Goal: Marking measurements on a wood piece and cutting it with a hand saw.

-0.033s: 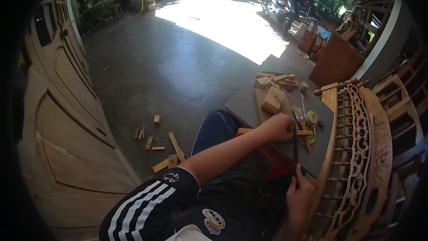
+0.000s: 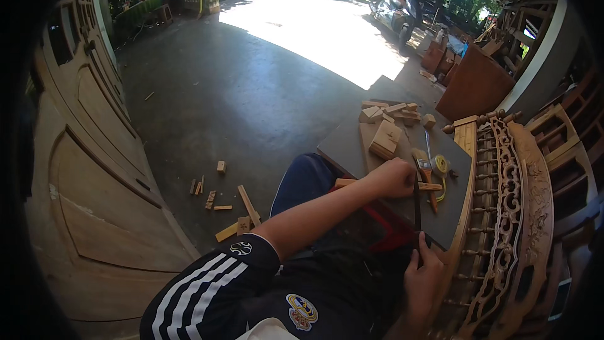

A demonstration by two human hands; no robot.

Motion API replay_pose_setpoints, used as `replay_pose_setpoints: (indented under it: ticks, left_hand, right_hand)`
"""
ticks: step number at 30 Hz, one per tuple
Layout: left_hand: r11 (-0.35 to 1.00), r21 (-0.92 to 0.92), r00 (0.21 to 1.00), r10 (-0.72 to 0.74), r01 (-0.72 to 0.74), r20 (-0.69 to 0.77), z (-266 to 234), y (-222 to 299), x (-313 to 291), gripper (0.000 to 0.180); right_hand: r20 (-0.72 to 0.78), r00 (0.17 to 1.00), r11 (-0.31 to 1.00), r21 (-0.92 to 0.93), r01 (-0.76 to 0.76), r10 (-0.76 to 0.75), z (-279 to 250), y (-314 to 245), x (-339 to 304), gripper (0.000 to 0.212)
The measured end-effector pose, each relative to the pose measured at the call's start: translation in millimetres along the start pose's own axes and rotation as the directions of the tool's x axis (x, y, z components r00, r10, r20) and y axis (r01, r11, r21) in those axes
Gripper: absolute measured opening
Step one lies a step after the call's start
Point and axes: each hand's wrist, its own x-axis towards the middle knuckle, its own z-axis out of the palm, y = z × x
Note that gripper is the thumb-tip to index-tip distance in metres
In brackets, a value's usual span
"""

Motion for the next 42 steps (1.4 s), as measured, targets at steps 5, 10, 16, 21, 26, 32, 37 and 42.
replay_pose_setpoints:
  ticks: [5,10,16,21,26,32,37,42]
  left_hand:
    - [0.997,-0.004,0.997,0.080,-0.080,0.012,1,-5,2,0.014]
    - [0.998,0.013,0.997,0.061,-0.061,-0.045,9,-5,1,0.015]
    - [1.000,-0.017,1.000,0.004,-0.005,-0.023,10,-2,0,0.015]
    - [0.998,-0.059,0.999,0.033,-0.034,-0.023,6,-8,1,0.012]
    - [0.998,-0.002,0.996,0.062,-0.063,-0.069,9,-5,-2,0.012]
    - [1.000,0.007,1.000,0.005,-0.005,-0.029,10,3,-2,0.017]
    - [0.997,0.031,0.996,0.072,-0.070,-0.048,7,2,-1,0.020]
    - [0.996,-0.006,0.995,0.093,-0.093,0.040,-11,4,-3,0.020]
  right_hand:
    - [0.068,0.990,0.992,0.026,-0.124,0.122,22,-9,59,0.045]
    - [0.031,0.999,0.999,-0.001,-0.042,0.042,39,3,77,0.046]
    - [0.047,0.995,0.996,-0.024,-0.087,0.088,8,-8,14,0.048]
    - [0.047,0.996,0.997,-0.025,-0.068,0.069,3,-14,19,0.048]
    - [0.052,0.998,0.999,0.023,-0.029,0.028,41,11,83,0.047]
    - [-0.025,1.000,1.000,0.006,-0.007,0.007,39,17,46,0.050]
    - [0.009,0.994,0.994,0.041,-0.105,0.105,5,-2,-8,0.052]
    - [0.018,0.998,0.995,0.081,-0.064,0.063,9,-1,30,0.041]
